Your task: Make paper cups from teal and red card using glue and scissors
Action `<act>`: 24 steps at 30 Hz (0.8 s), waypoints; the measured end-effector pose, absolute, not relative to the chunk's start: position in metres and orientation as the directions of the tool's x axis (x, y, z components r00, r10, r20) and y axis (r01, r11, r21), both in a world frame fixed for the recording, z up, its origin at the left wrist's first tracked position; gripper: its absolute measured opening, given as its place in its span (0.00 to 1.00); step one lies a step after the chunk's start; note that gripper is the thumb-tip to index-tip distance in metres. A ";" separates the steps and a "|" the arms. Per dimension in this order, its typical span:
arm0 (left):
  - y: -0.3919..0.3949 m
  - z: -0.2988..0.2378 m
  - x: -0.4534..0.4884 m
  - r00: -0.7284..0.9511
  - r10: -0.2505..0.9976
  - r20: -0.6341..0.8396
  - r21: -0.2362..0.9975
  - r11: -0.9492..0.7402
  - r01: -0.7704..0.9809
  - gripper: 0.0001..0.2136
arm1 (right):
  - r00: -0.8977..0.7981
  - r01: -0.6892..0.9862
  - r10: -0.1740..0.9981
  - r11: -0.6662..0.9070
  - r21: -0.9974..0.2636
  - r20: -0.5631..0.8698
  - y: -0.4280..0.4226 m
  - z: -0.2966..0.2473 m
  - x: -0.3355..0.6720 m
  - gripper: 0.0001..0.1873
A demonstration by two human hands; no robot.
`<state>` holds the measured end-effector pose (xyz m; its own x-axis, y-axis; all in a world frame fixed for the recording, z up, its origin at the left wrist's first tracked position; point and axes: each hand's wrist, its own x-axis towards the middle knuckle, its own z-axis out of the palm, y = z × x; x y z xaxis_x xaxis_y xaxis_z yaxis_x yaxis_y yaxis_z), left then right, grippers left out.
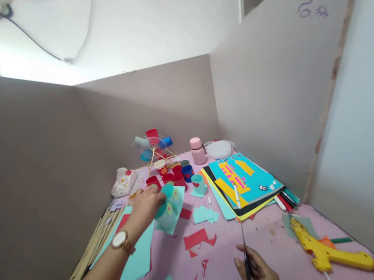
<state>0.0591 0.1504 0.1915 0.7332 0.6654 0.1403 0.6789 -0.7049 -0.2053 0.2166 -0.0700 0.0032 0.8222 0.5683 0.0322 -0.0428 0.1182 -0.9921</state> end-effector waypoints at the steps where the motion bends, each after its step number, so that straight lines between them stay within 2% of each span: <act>1: 0.165 0.189 0.056 0.717 0.681 0.148 -0.199 -0.689 0.696 0.14 | 0.823 -0.042 0.567 0.115 -0.992 0.031 -0.069 0.003 0.217 0.30; 7: 0.209 0.158 0.052 0.653 0.740 0.161 -0.074 -0.650 0.756 0.15 | 0.816 -0.040 0.578 0.094 -0.995 0.022 -0.064 0.001 0.218 0.30; 13: 0.200 0.149 0.027 0.573 0.776 0.264 0.227 -0.627 0.745 0.16 | 0.766 -0.069 0.642 0.031 -0.997 -0.033 -0.069 0.004 0.228 0.29; 16: 0.166 0.140 -0.013 0.488 0.831 0.268 0.446 -0.556 0.701 0.16 | 0.732 -0.093 0.678 -0.007 -0.996 -0.073 -0.075 0.005 0.233 0.29; 19: 0.110 0.116 -0.056 0.387 0.907 0.165 0.648 -0.396 0.651 0.16 | 0.701 -0.110 0.705 -0.041 -0.993 -0.107 -0.080 0.005 0.232 0.28; 24: 0.023 0.073 -0.084 0.286 0.958 0.034 0.801 -0.197 0.566 0.24 | 0.613 -0.112 0.779 -0.078 -0.991 -0.131 -0.084 0.015 0.217 0.25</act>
